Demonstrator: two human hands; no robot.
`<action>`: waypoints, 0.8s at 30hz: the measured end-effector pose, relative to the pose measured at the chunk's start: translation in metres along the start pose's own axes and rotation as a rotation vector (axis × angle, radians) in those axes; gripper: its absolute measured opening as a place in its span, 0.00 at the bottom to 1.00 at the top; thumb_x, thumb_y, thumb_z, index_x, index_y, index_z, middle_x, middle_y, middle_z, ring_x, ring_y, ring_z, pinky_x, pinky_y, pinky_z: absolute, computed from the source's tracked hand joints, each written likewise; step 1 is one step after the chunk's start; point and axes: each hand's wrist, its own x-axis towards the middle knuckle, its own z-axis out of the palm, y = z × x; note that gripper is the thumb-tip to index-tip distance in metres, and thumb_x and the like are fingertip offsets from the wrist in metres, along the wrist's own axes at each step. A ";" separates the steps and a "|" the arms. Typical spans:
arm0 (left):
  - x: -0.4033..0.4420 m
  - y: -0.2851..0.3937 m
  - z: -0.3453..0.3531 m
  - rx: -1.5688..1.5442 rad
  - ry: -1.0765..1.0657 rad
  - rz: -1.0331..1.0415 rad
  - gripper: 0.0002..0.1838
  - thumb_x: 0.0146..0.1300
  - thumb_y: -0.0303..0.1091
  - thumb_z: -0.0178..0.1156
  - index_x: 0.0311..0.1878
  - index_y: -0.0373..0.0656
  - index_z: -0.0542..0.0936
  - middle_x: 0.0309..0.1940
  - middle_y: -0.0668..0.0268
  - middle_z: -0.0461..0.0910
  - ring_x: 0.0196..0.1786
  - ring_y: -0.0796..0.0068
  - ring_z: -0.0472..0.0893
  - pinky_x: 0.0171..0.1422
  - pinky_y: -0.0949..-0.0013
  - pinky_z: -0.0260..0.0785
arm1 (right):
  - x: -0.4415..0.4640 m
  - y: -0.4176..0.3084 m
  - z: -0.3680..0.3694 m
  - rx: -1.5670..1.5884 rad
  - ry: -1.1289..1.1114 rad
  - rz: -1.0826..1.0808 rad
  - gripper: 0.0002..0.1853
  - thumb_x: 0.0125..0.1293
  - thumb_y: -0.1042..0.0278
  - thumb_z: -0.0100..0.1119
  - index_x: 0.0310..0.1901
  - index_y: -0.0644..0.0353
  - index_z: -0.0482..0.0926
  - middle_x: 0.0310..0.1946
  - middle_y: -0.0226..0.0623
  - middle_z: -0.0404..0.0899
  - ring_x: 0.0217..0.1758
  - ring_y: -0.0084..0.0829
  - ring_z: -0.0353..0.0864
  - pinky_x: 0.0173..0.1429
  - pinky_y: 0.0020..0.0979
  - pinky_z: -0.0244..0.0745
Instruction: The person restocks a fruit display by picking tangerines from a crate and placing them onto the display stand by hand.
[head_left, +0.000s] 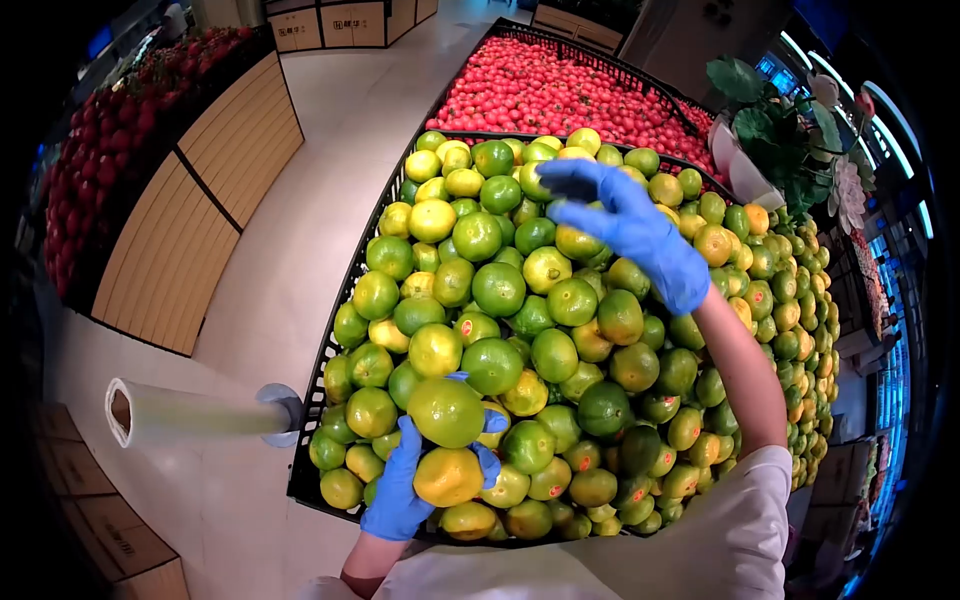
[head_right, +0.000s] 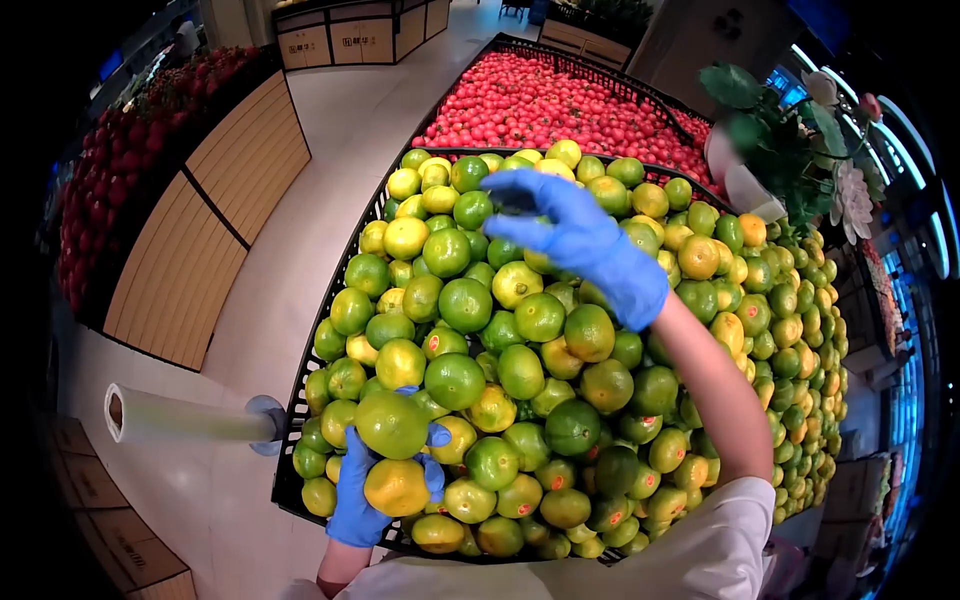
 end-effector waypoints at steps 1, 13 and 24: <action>0.001 0.004 0.012 0.012 -0.114 0.014 0.37 0.70 0.64 0.32 0.68 0.42 0.58 0.51 0.56 0.75 0.42 0.67 0.79 0.49 0.66 0.74 | -0.024 -0.020 0.026 -0.167 -0.206 -0.084 0.28 0.60 0.63 0.64 0.60 0.63 0.69 0.51 0.41 0.75 0.55 0.33 0.73 0.60 0.34 0.69; 0.015 0.000 0.028 0.023 -0.167 -0.076 0.29 0.74 0.52 0.37 0.65 0.37 0.64 0.37 0.55 0.79 0.36 0.65 0.78 0.47 0.65 0.73 | -0.073 -0.004 0.065 0.506 -0.412 0.352 0.35 0.57 0.72 0.66 0.65 0.57 0.60 0.59 0.34 0.66 0.64 0.26 0.65 0.67 0.31 0.64; 0.006 0.007 0.016 -0.012 0.000 -0.020 0.27 0.72 0.48 0.43 0.62 0.34 0.68 0.39 0.57 0.78 0.37 0.66 0.79 0.43 0.64 0.75 | -0.023 0.034 0.033 0.708 0.021 0.358 0.26 0.61 0.64 0.62 0.59 0.61 0.67 0.51 0.39 0.72 0.55 0.31 0.75 0.59 0.32 0.74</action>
